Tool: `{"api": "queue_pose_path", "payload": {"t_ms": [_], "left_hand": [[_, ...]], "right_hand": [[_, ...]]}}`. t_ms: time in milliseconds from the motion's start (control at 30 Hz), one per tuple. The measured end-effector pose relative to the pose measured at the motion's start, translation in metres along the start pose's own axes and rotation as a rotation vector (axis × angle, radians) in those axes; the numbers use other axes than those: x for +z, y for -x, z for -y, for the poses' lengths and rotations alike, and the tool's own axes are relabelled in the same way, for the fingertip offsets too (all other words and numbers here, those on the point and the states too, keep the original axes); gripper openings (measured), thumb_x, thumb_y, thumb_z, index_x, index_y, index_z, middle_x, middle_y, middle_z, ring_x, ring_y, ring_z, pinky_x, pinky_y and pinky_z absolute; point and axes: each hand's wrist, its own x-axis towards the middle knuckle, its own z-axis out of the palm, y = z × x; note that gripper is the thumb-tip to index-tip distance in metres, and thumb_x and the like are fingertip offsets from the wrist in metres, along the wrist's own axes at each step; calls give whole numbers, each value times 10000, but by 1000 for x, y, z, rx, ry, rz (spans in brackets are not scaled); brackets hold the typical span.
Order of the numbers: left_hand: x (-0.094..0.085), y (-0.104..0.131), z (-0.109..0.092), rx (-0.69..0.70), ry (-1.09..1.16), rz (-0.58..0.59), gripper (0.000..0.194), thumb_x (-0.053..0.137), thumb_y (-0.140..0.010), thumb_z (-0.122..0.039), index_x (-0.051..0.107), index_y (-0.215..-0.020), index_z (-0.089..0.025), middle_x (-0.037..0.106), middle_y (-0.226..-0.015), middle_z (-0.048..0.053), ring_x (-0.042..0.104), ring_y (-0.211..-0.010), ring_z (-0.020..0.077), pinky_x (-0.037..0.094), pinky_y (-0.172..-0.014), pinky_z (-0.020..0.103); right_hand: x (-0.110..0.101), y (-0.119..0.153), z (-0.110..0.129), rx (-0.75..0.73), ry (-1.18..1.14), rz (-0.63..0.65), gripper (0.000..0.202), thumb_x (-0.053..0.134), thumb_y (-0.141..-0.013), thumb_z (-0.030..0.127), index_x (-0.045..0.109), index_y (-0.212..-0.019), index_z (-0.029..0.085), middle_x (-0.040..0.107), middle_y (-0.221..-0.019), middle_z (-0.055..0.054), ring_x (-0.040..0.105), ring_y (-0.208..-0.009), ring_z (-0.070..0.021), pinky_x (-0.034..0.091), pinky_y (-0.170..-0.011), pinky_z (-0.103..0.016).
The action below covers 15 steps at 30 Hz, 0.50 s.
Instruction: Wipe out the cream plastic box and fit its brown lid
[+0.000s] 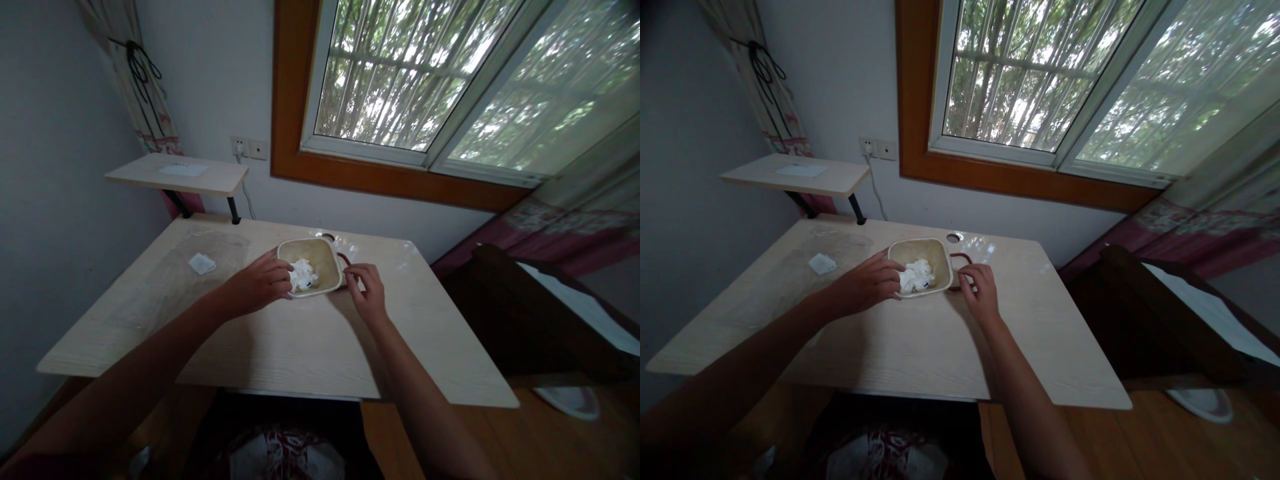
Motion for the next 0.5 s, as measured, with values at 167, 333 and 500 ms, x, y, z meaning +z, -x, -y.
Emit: {"api": "queue_pose_path", "payload": {"t_ms": [167,333,500], "left_hand": [[3,2,16,-67,118,-2,106,570,-941,-274,611,-910,-182,666,-1026,89,586,-1185,229,435,-1088,468],[8,5,27,-70,150,-44,139,570,-941,-315,601,-949,-180,660,-1040,99,567,-1237,252,453,-1064,463],[11,5,29,-96,172,-77,187,646,-892,-352,601,-961,-183,669,-1031,96,557,-1254,271,461,-1043,463]], "right_hand": [[14,16,-28,20,104,178,161,635,-908,321,721,-1009,232,671,-1038,-93,577,-1022,-268,489,-907,-462],[22,31,-49,-3,198,273,214,705,-870,356,742,-1046,239,684,-1069,-92,563,-1063,-277,472,-938,-469],[23,32,-55,-12,227,314,140,681,-892,313,747,-990,238,695,-992,-81,560,-1021,-267,469,-935,-466]]}}
